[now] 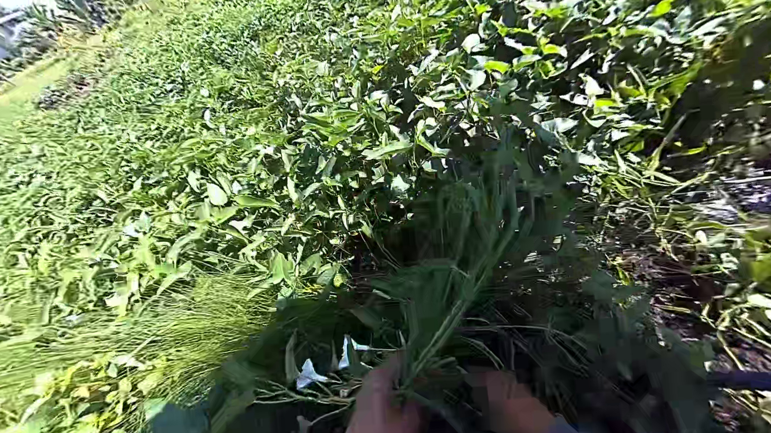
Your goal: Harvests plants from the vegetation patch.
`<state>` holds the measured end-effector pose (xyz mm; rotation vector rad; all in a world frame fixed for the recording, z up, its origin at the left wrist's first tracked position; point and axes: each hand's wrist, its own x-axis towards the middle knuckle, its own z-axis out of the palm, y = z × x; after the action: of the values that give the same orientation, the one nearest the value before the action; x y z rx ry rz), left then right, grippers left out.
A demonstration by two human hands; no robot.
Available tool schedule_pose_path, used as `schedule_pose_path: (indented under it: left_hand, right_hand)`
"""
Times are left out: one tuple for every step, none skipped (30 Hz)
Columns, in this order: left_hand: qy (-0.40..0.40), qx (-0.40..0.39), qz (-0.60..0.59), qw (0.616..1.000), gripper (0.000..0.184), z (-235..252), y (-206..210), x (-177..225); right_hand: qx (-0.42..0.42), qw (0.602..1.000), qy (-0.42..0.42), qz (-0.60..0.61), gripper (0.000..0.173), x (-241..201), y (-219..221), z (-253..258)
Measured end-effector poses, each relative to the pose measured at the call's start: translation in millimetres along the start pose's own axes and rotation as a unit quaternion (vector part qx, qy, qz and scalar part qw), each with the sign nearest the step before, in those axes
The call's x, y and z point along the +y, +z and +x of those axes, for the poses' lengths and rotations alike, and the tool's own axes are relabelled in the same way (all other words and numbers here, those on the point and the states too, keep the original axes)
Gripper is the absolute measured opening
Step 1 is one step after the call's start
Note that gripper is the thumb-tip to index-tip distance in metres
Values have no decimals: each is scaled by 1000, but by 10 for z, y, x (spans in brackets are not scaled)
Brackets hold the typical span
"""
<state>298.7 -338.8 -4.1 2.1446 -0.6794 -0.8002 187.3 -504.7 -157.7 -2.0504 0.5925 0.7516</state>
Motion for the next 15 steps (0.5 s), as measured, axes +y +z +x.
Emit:
schedule_pose_path:
  left_hand:
    - [-5, -37, 28, 999, 25, 235, 206, 36]
    - [-21, -76, 68, 995, 27, 486, 402, 73]
    - [-47, -112, 116, 986, 30, 744, 581, 124]
    - [-80, -134, 163, 974, 33, 994, 747, 155]
    - [-112, -136, 206, 963, 34, 1231, 900, 132]
    - [-142, -125, 244, 951, 34, 1448, 1029, 59]
    - [-170, -114, 280, 938, 35, 1629, 1126, -41]
    - [-193, -111, 310, 924, 35, 1760, 1188, -154]
    - [-201, -117, 330, 915, 35, 1843, 1235, -274]
    - [-195, -129, 347, 908, 36, 1885, 1288, -405]
    - [-177, -142, 358, 906, 37, 1899, 1356, -530]
    - [-160, -159, 365, 903, 40, 1906, 1438, -639]
    - [-148, -176, 371, 900, 44, 1912, 1529, -729]
    - [-142, -182, 370, 900, 47, 1912, 1615, -807]
    - [-138, -175, 362, 905, 48, 1916, 1686, -885]
  right_hand:
    - [-3, 1000, 3, 2, 46, 29, 112, -17]
    - [4, 1000, 4, 17, 48, 75, 176, -33]
    - [12, 999, 3, 41, 48, 131, 200, -41]
    - [14, 997, 1, 70, 48, 185, 182, -65]
    - [7, 995, -7, 99, 48, 238, 126, -98]
    - [1, 992, -18, 122, 47, 310, 60, -120]
    - [-6, 990, -31, 136, 46, 396, -2, -139]
    - [-10, 988, -46, 147, 46, 483, -55, -162]
    - [-18, 986, -55, 155, 46, 561, -98, -184]
    - [-28, 985, -60, 161, 46, 626, -123, -201]
    - [-36, 984, -62, 162, 45, 674, -123, -206]
    - [-43, 984, -64, 160, 45, 705, -109, -203]
    - [-49, 984, -65, 160, 44, 720, -82, -198]
    - [-57, 983, -66, 159, 44, 728, -38, -188]
    - [-61, 982, -73, 162, 44, 736, 12, -175]
